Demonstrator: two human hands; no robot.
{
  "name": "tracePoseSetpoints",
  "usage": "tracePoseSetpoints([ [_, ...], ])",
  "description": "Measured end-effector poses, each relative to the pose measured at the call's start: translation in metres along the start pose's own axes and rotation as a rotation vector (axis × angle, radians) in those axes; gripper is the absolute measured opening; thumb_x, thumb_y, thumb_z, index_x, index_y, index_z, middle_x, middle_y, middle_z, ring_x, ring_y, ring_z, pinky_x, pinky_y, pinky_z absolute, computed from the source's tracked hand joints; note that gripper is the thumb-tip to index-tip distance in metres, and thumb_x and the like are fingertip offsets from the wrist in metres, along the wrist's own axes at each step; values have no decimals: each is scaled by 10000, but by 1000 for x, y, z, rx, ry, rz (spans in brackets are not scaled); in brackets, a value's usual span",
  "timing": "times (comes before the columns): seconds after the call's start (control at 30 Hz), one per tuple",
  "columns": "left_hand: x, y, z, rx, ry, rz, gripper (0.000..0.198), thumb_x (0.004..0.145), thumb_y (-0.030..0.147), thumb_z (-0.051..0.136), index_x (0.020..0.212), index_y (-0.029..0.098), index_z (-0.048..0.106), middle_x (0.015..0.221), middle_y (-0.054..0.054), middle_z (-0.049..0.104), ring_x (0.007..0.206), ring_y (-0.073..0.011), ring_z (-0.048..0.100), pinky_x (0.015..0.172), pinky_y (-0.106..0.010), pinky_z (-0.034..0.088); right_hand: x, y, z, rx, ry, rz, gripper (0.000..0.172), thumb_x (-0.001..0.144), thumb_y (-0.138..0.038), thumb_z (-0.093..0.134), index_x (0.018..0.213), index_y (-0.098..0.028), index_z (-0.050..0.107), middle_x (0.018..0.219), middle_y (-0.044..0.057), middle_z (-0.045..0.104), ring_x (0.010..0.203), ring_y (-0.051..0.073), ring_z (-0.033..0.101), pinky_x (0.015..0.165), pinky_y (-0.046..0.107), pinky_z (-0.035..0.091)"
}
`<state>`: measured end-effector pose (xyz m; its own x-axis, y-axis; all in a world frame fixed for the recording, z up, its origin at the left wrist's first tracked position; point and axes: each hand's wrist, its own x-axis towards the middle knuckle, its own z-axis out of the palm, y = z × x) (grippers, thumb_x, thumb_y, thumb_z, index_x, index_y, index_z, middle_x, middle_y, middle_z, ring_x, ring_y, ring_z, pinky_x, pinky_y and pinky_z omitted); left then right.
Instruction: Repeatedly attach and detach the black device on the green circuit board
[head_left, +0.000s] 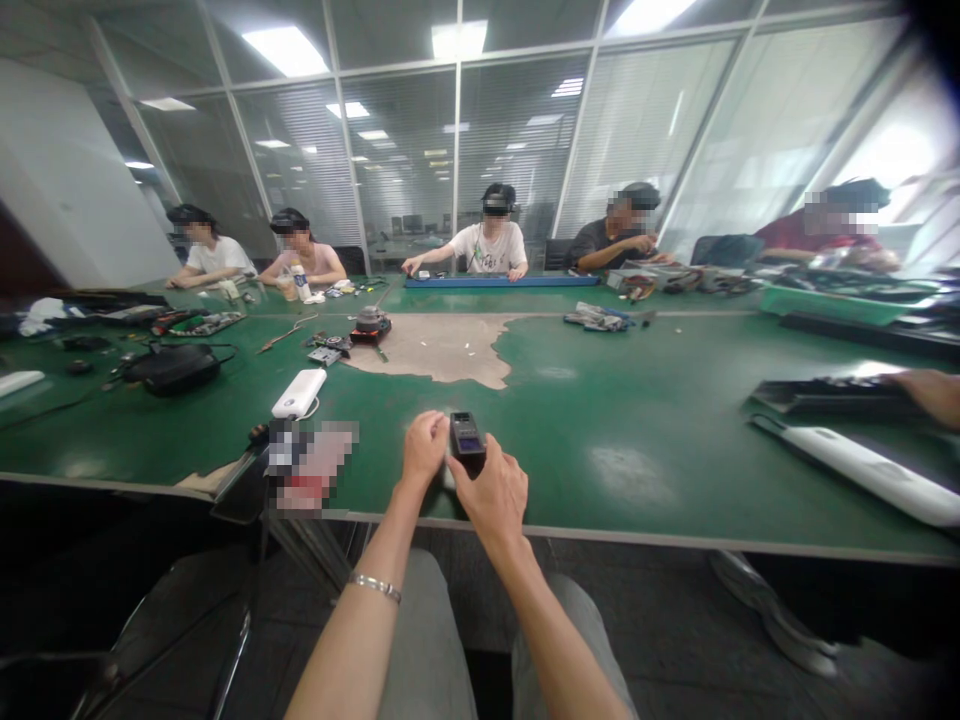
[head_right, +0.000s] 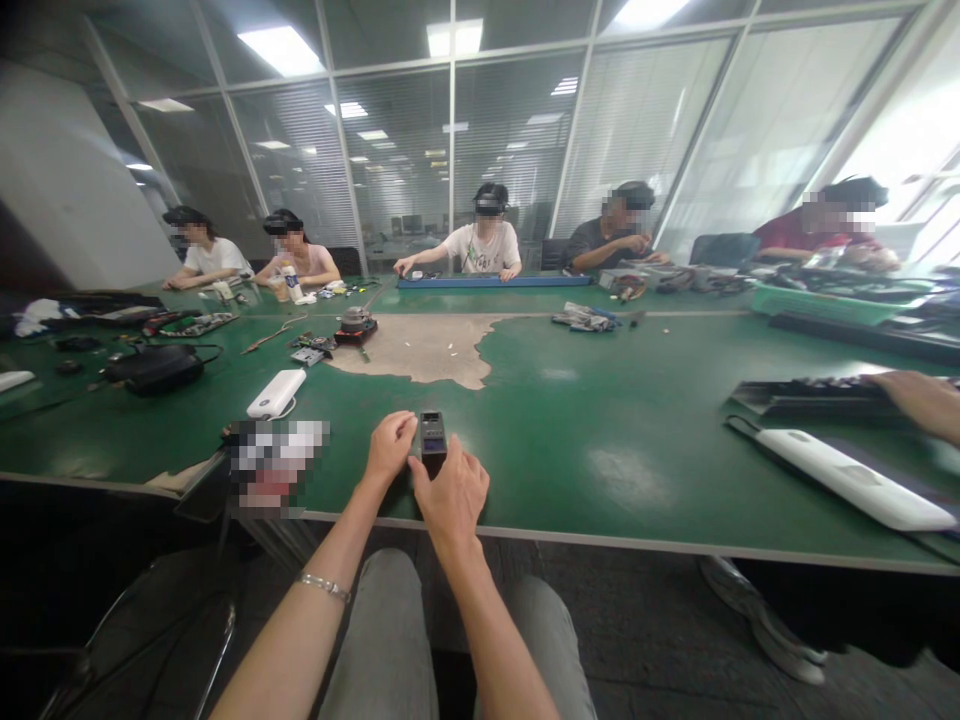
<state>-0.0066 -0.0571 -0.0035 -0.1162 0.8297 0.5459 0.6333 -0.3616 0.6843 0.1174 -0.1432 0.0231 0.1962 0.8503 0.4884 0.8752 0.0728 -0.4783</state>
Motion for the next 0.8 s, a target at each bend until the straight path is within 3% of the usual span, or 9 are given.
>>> tracePoseSetpoints([
  [0.1,0,2,0,5,-19,-15,324,884,371,498,1056,169,684,1160,-112,647,1045,-205,613,909,-346,514,2,3,4,45,23,-22,557,817,-507,544,1234,-141,490,1092,138,640,1029,262,540,864,345,313],
  [0.23,1,5,-3,67,-73,1,315,883,372,493,954,169,724,1123,-108,667,1097,-218,589,985,-371,461,0,6,6,67,5,-29,410,856,-474,497,1143,-185,543,956,82,667,936,231,562,841,326,312],
  [0.47,2,9,-5,128,-167,-6,399,912,400,417,853,179,744,1140,-92,664,1081,-212,598,966,-342,461,-4,7,7,49,22,-36,394,866,-478,479,1108,-176,556,933,91,665,913,224,563,838,324,306],
  [0.8,0,10,-6,112,-151,3,390,912,401,417,874,183,737,1111,-88,676,1093,-204,591,976,-337,453,-5,6,5,44,19,-23,338,867,-469,485,1040,-190,564,907,75,658,899,220,559,838,321,306],
])
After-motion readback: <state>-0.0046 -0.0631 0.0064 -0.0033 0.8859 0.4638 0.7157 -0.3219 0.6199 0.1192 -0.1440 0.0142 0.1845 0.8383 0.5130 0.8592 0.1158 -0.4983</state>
